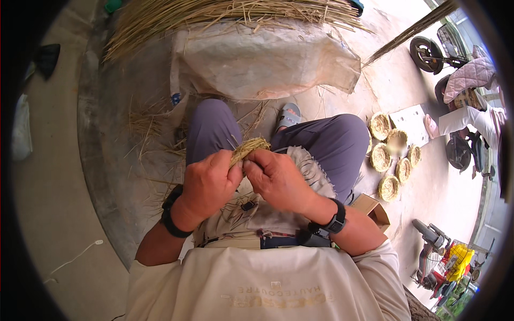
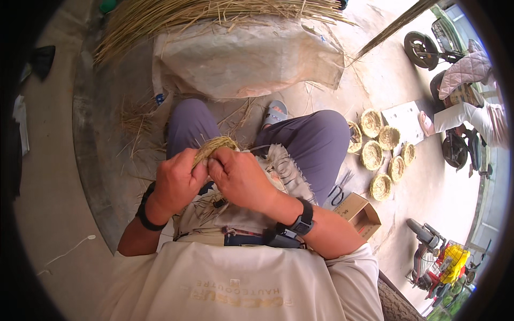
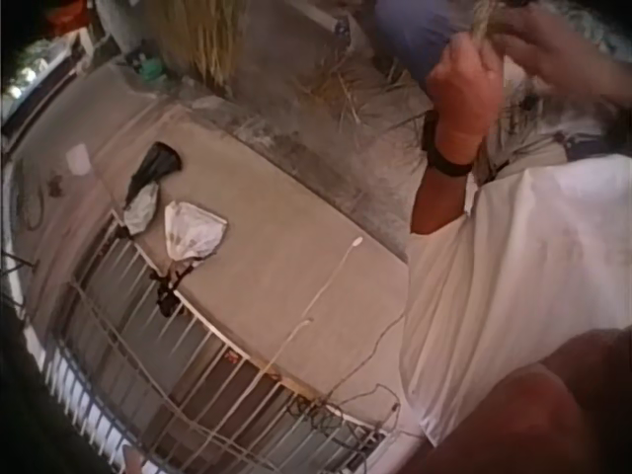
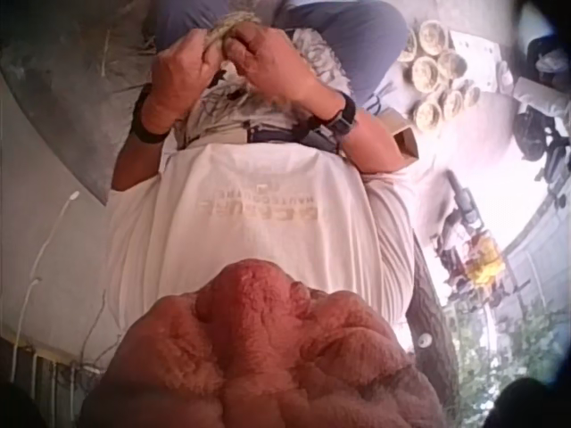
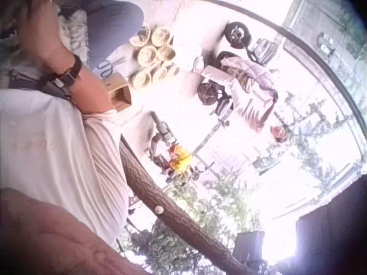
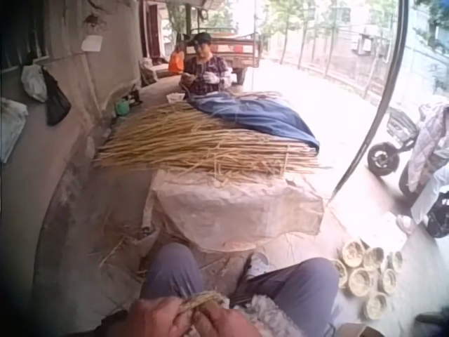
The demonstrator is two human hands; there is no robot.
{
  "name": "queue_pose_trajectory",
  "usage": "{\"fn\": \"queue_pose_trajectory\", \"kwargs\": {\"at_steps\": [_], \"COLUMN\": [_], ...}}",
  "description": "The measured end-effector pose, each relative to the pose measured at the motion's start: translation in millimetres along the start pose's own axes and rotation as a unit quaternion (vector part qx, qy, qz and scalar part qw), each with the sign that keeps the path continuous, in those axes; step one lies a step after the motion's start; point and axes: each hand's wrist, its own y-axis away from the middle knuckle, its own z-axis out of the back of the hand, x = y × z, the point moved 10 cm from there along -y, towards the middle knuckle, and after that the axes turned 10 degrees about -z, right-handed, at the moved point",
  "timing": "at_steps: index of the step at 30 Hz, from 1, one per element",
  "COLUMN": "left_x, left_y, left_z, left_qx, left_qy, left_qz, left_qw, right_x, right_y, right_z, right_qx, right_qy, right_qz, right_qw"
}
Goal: The person is weaving a small basket or mat using straw and string.
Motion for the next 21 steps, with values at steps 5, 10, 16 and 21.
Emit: {"fn": "queue_pose_trajectory", "kwargs": {"at_steps": [5,10,16,21], "left_x": [17.3,0.5,-13.5,-45.8], "left_y": [-8.7,-5.1,-8.9,-11.7], "left_z": [17.3,3.2,-1.1,-12.2], "left_qx": [-0.010,0.032,0.064,0.077], "left_qy": [-0.070,-0.046,-0.055,-0.063], "left_qz": [-0.014,-0.040,-0.123,-0.212], "left_qw": [0.997,0.998,0.989,0.972], "right_x": [-5.5,-12.1,42.0,19.3], "right_y": [15.1,10.7,14.7,-28.6], "right_z": [-1.8,-8.8,37.7,16.4], "right_qx": [0.101,0.133,-0.099,0.005], "right_qy": [0.016,-0.011,0.218,0.287], "right_qz": [-0.024,-0.090,0.183,0.097], "right_qw": [0.994,0.987,0.954,0.953]}}
